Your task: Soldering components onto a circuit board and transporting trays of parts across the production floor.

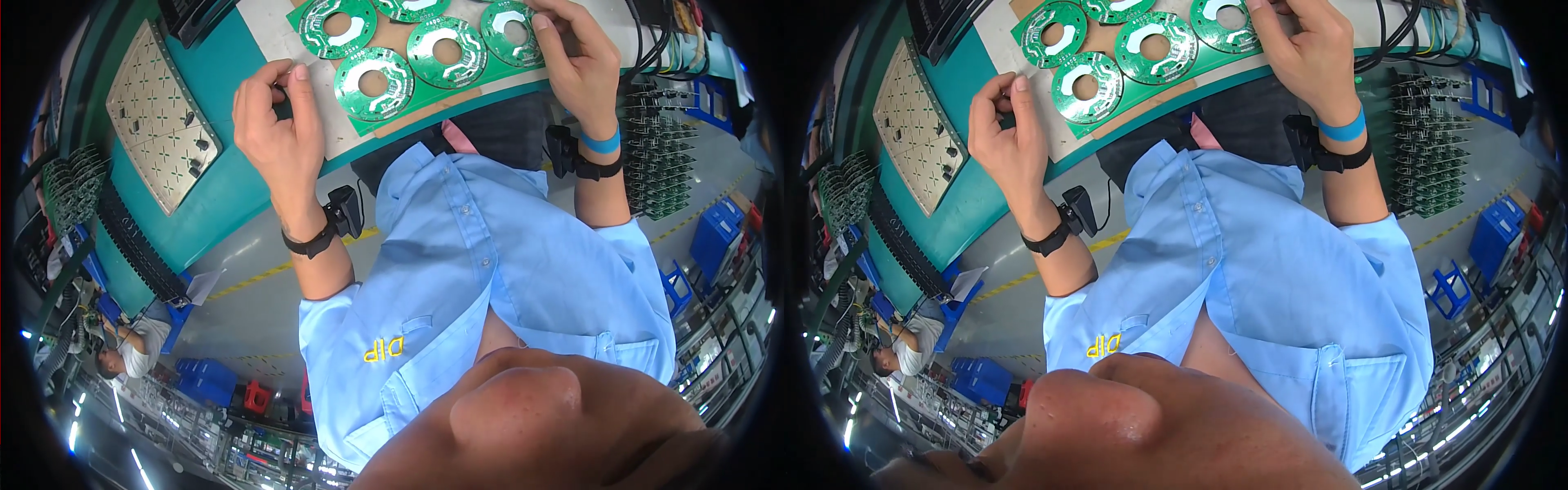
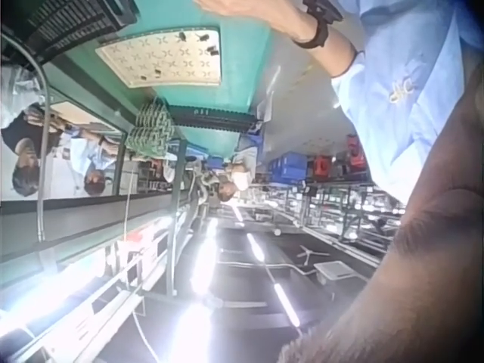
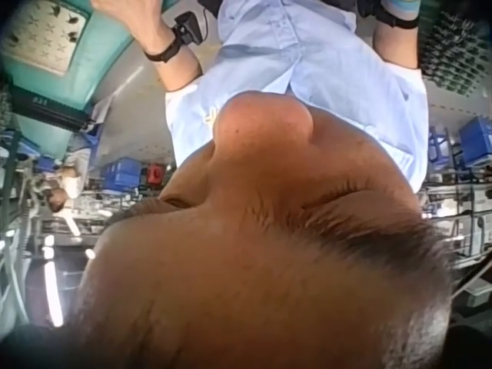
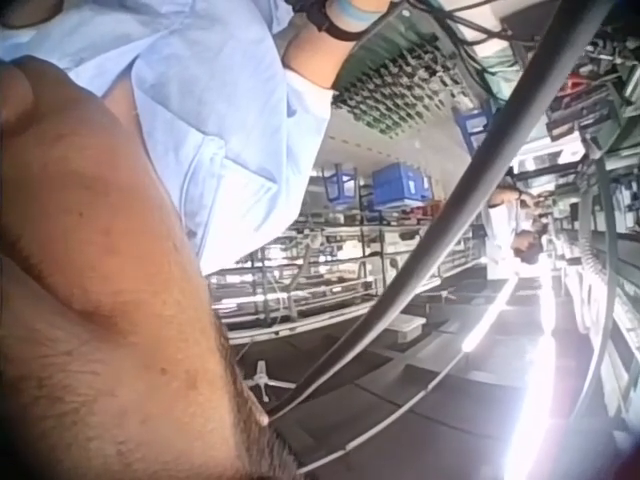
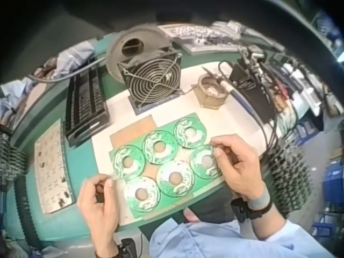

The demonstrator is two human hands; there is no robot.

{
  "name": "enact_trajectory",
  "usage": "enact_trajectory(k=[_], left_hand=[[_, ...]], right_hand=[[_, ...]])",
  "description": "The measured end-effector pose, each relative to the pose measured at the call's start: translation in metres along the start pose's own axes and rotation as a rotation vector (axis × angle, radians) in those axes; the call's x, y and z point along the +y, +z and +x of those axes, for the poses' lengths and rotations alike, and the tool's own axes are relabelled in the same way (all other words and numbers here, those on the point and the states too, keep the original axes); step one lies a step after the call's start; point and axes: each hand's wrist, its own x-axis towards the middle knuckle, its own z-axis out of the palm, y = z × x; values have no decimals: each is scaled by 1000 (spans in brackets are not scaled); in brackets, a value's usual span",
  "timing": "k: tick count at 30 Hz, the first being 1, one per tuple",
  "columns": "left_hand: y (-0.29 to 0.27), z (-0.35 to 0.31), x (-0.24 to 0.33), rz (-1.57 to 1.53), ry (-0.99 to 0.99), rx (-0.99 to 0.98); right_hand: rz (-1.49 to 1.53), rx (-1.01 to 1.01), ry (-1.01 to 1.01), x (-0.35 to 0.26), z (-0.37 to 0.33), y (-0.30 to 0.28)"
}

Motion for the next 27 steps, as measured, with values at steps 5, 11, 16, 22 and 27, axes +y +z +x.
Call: enact_trajectory(k=[5,11,16,22,27], left_hand=[[-4,-2,-3,53,137,15],[-2,10,6,114,261,-25],[10,26,27,136,297,-85],[14,36,56,162,370,-101],[13,19,63,278,283,-60]], right_hand=[[64,-32,30,1,-3,-3],[728,148,-343,20,6,11],[-9,48,-207,35,10,-35],[156,339,-317,36,1,-86],[193,879,-159,64,22,-184]])
